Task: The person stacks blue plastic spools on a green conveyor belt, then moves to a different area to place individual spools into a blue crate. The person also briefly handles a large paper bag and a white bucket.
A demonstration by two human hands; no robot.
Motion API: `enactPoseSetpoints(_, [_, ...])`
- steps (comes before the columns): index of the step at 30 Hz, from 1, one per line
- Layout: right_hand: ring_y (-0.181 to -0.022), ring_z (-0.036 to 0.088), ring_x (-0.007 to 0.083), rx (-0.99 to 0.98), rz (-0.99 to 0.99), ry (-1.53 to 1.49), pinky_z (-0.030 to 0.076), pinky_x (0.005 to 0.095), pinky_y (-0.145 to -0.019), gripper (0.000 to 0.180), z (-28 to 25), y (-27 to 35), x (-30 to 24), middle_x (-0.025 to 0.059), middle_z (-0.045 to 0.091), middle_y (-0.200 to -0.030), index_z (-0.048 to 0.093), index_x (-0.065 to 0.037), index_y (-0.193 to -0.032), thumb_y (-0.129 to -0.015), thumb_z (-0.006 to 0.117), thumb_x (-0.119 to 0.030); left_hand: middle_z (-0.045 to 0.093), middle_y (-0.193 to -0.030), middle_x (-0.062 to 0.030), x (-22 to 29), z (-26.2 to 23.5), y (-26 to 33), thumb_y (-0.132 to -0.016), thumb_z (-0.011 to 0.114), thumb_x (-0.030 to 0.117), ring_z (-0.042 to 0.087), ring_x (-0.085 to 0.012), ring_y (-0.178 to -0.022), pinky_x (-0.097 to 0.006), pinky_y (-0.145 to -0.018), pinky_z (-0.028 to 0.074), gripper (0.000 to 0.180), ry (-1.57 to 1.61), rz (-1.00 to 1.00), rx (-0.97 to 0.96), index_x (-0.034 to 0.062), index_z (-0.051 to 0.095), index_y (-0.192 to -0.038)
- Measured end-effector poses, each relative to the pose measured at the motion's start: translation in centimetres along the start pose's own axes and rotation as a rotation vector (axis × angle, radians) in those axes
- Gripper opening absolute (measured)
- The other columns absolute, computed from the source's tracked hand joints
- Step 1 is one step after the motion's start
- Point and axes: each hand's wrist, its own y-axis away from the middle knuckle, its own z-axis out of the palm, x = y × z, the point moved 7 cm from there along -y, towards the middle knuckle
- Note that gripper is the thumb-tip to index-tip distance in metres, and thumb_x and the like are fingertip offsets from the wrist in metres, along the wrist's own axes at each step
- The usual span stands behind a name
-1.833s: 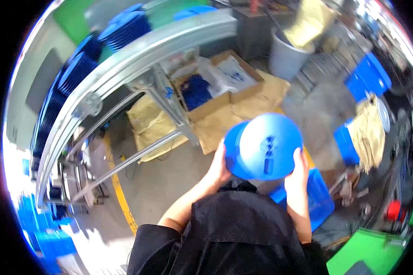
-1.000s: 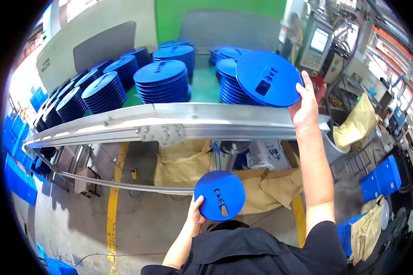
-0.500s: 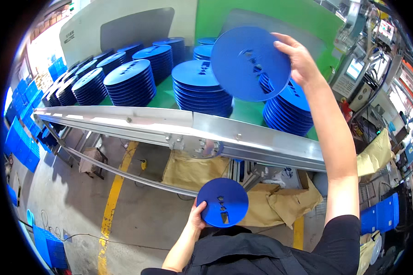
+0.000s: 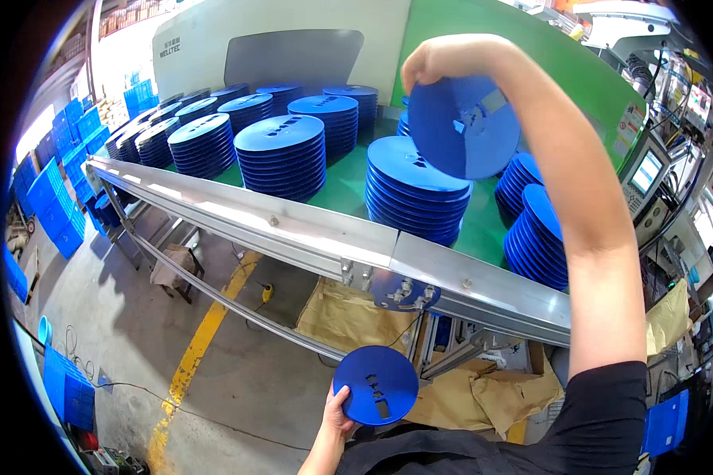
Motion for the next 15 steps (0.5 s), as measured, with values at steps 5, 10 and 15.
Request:
enactPoseSetpoints(5, [-0.081, 0.060, 0.0188, -0.289, -0.016, 0.096, 0.047, 0.0326, -0.073, 0.024, 4.8, -5.7, -1.0, 0.0038, 0.065, -0.087, 0.067, -0.010, -0.093, -0.077, 0.050, -0.004, 0.053, -0.120, -0.0120, 1.2, -0.4, -1.0, -0.076, 0.068, 0.015, 0.053, -0.0271, -0.110, -0.042, -0.096, 0.044, 0.061, 0.023, 0.055, -0.011, 0.0068, 0.042, -0.130])
enactPoseSetpoints(10, [-0.107, 0.055, 0.0199, -0.215, -0.186, -0.086, 0.040, 0.0330, -0.094, 0.026, 9.2, -7.4, -1.2, 0.0057, 0.063, -0.110, 0.065, -0.012, -0.107, -0.084, 0.051, -0.009, 0.055, -0.118, -0.0123, 2.0, -1.7, -0.9, -0.078, 0.068, 0.017, 0.055, -0.0271, -0.107, -0.042, -0.094, 0.045, 0.058, 0.031, 0.092, 0.052, 0.0051, 0.043, -0.129])
enactPoseSetpoints(15, [-0.119, 0.048, 0.0256, 0.083, -0.253, -0.272, 0.035, 0.0366, -0.102, 0.043, 8.9, -5.2, -0.9, 0.0103, 0.053, -0.127, 0.057, -0.014, -0.122, -0.089, 0.049, -0.040, 0.055, -0.119, -0.0133, 1.7, -2.0, -1.8, -0.079, 0.067, 0.017, 0.055, -0.0280, -0.108, -0.043, -0.094, 0.045, 0.057, 0.023, 0.079, 0.033, 0.0043, 0.042, -0.129])
